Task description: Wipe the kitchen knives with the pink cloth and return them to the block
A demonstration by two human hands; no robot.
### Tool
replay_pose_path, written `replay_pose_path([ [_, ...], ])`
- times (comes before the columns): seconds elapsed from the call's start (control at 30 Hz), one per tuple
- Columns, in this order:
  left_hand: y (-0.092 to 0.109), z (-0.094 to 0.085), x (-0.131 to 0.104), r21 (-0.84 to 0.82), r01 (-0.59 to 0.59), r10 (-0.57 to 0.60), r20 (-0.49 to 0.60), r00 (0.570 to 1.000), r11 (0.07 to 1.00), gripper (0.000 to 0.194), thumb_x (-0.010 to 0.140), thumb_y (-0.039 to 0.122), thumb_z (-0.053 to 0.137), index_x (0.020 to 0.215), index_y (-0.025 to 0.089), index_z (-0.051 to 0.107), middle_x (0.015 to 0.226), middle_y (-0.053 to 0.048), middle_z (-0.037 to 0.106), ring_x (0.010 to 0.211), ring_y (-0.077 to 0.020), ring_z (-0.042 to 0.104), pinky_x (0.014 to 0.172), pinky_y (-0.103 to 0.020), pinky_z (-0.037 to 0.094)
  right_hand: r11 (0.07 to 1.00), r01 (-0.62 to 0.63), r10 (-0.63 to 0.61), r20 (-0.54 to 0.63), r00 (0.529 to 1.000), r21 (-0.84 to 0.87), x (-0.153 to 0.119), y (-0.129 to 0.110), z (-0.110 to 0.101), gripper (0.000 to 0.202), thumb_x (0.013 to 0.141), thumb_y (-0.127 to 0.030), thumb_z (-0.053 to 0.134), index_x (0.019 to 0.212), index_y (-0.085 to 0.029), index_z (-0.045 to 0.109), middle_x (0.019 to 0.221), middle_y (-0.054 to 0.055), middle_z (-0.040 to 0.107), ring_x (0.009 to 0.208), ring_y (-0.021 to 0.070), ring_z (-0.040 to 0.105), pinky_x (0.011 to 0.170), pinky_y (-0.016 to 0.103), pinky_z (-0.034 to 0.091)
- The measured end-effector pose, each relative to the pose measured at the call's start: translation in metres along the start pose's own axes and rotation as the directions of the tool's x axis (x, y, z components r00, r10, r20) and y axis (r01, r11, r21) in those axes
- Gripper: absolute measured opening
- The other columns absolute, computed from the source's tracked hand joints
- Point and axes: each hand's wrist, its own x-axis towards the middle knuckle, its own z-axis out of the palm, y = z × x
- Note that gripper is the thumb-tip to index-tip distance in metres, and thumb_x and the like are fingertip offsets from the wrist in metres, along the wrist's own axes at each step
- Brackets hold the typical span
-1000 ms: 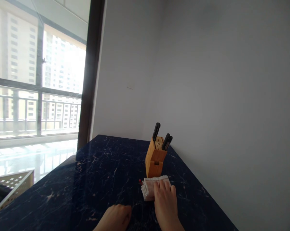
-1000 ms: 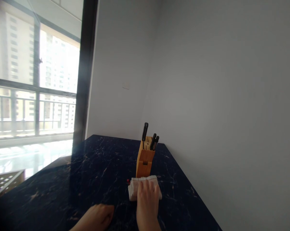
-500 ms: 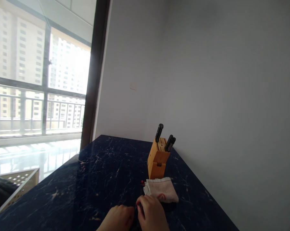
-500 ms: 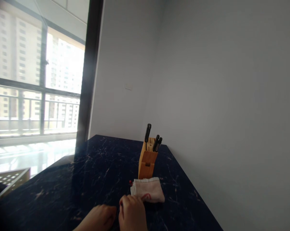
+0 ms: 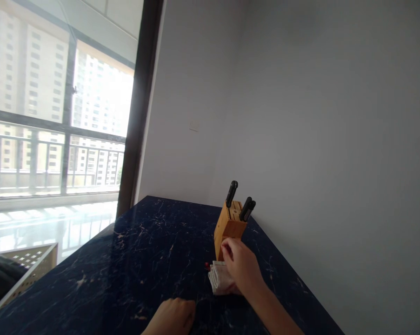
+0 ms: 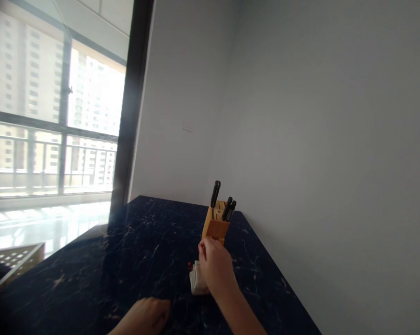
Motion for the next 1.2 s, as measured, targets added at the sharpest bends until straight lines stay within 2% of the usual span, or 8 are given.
replay_pose_path([
  [0.13,0.0,0.0,0.0,-0.003,0.017,-0.017,0.027,0.999,1.0,0.03,0.076,0.012,0.035,0.08,0.023,0.063,0.082,-0.001,0.071,0.078,-0.0187,0.065,0.064,-0.024,0.043,0.995,0.069,-0.06,-0.13,0.99,0.071,0.039,0.004,-0.03,0.024,0.083,-0.015,0.036,0.096,-0.019,0.055,0.091,0.005,0.062,0.084,0.0158,0.058,0.074,0.026,0.043],
  [0.27,0.001,0.0,0.0,-0.001,0.01,-0.01,0.008,1.0,1.0,0.03,0.076,0.012,0.035,0.079,0.023,0.063,0.081,-0.001,0.071,0.077,-0.019,0.066,0.064,-0.025,0.043,0.997,0.072,-0.058,-0.273,0.96,0.042,0.083,0.005,-0.051,0.041,0.078,-0.012,0.039,0.119,-0.011,0.041,0.107,0.013,0.054,0.093,0.0195,0.055,0.077,0.031,0.044],
  [0.5,0.003,-0.003,0.0,0.006,0.04,-0.04,0.037,0.999,0.999,0.031,0.076,0.012,0.036,0.081,0.024,0.064,0.083,-0.001,0.071,0.08,-0.0195,0.066,0.065,-0.024,0.044,0.991,-0.105,0.086,-0.214,0.973,-0.082,0.151,0.011,-0.062,0.055,0.074,-0.024,0.055,0.123,-0.008,0.036,0.112,0.018,0.052,0.103,0.0235,0.05,0.084,0.034,0.039],
  [0.6,0.002,-0.003,0.0,0.006,0.023,-0.023,0.025,0.999,1.0,0.03,0.077,0.012,0.037,0.08,0.024,0.064,0.082,-0.001,0.071,0.079,-0.0195,0.066,0.066,-0.024,0.045,0.981,-0.146,0.129,-0.135,0.982,-0.127,0.163,0.016,-0.059,0.053,0.072,-0.033,0.059,0.118,-0.009,0.042,0.097,0.013,0.06,0.094,0.0221,0.054,0.077,0.031,0.04],
  [0.7,0.0,-0.002,0.0,0.008,0.003,-0.003,0.011,1.0,1.0,0.029,0.077,0.012,0.038,0.08,0.023,0.064,0.082,-0.001,0.072,0.078,-0.0199,0.067,0.065,-0.025,0.046,0.971,-0.17,0.165,-0.046,0.985,-0.171,0.169,0.02,-0.056,0.037,0.07,-0.037,0.062,0.099,-0.014,0.055,0.084,0.008,0.063,0.083,0.0203,0.058,0.07,0.03,0.04],
  [0.83,0.001,-0.001,0.0,0.019,0.001,-0.001,0.004,1.0,1.0,0.029,0.078,0.013,0.037,0.08,0.022,0.064,0.081,-0.002,0.072,0.077,-0.0204,0.067,0.065,-0.025,0.046,0.954,-0.197,0.198,-0.019,0.98,-0.228,0.174,0.019,-0.055,0.022,0.07,-0.037,0.062,0.079,-0.017,0.059,0.078,0.006,0.064,0.082,0.0215,0.059,0.073,0.034,0.038],
  [1.03,0.002,-0.004,-0.001,0.002,0.0,0.0,0.002,1.0,1.0,0.028,0.076,0.012,0.038,0.079,0.023,0.064,0.081,-0.002,0.072,0.077,-0.0212,0.067,0.064,-0.026,0.047,0.955,-0.228,0.21,-0.112,0.971,-0.189,0.185,0.011,-0.066,0.016,0.071,-0.032,0.06,0.071,-0.016,0.059,0.073,0.007,0.063,0.077,0.0212,0.059,0.069,0.033,0.039],
  [1.2,0.0,-0.006,0.0,-0.009,-0.004,0.004,0.006,1.0,1.0,0.029,0.077,0.012,0.038,0.08,0.023,0.064,0.081,-0.002,0.072,0.078,-0.0208,0.067,0.064,-0.025,0.047,0.982,-0.165,0.129,-0.313,0.941,-0.091,0.199,-0.007,-0.104,0.022,0.081,-0.032,0.046,0.087,-0.014,0.055,0.082,0.01,0.061,0.076,0.0193,0.057,0.065,0.03,0.041],
])
